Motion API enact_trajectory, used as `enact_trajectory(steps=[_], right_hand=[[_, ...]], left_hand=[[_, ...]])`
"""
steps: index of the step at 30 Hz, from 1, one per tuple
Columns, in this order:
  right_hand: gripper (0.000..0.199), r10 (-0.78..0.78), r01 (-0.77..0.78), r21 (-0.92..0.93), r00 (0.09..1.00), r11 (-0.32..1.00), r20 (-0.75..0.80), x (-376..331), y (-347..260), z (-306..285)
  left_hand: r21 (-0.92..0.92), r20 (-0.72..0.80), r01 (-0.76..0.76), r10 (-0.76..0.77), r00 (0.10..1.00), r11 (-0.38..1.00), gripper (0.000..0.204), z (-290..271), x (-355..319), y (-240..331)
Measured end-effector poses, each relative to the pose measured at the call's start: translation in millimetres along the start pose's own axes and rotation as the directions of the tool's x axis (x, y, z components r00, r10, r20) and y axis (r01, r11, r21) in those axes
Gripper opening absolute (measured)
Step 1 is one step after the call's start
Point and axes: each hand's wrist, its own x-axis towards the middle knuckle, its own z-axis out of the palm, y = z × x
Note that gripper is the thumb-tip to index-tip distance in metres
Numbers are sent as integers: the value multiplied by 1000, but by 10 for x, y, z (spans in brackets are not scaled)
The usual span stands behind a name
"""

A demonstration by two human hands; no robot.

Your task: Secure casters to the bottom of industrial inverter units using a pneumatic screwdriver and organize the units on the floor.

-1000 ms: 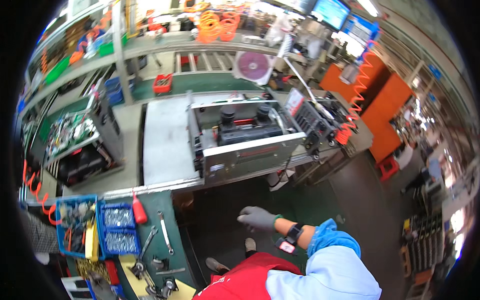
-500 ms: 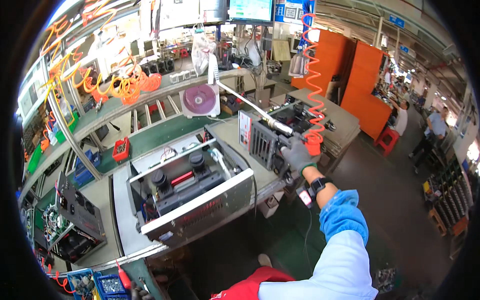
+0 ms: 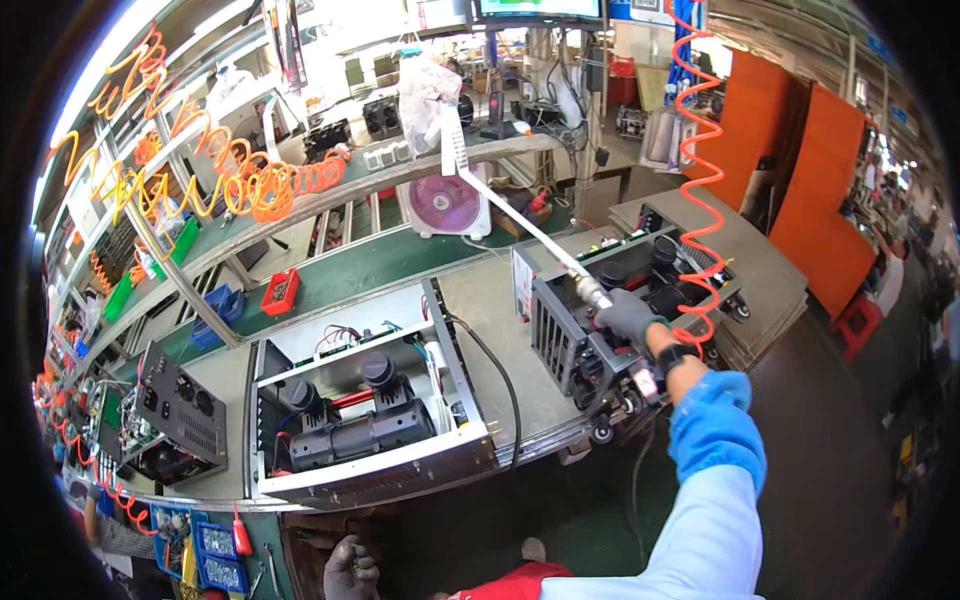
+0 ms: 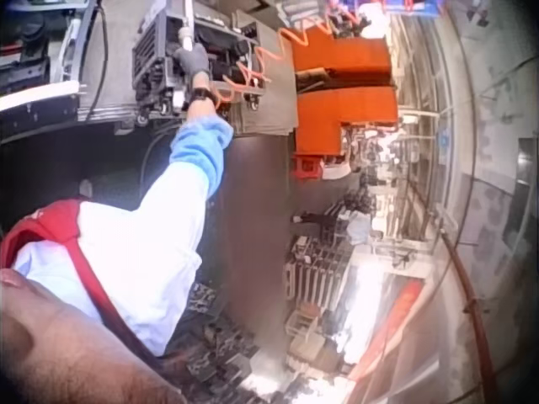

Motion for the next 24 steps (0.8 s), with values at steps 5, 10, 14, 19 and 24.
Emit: enact_trajectory(steps=[5,10,14,19,24], right_hand=[[48,-273,62,791,952,609,136,-1029,25,-30],[71,-420,-215,688,656,693,628,-2239,-14,780],[78,-437,-437,565,365,700,822,-3056,-149,1712],[92,-358,119,357,574,927,736,-3685,-454,2482],[91,-298,188,231,567,955,768,-4102,-631,2709]], left_hand=[[-90,285,149,-118,951,985,30,-26,265,-198],[67,310,190,-202,929,979,28,167,431,-281],[-46,404,225,-188,895,973,26,249,402,-193],[-112,302,223,-181,936,968,26,-15,191,53],[-199,267,203,-146,953,959,25,-484,-17,229]])
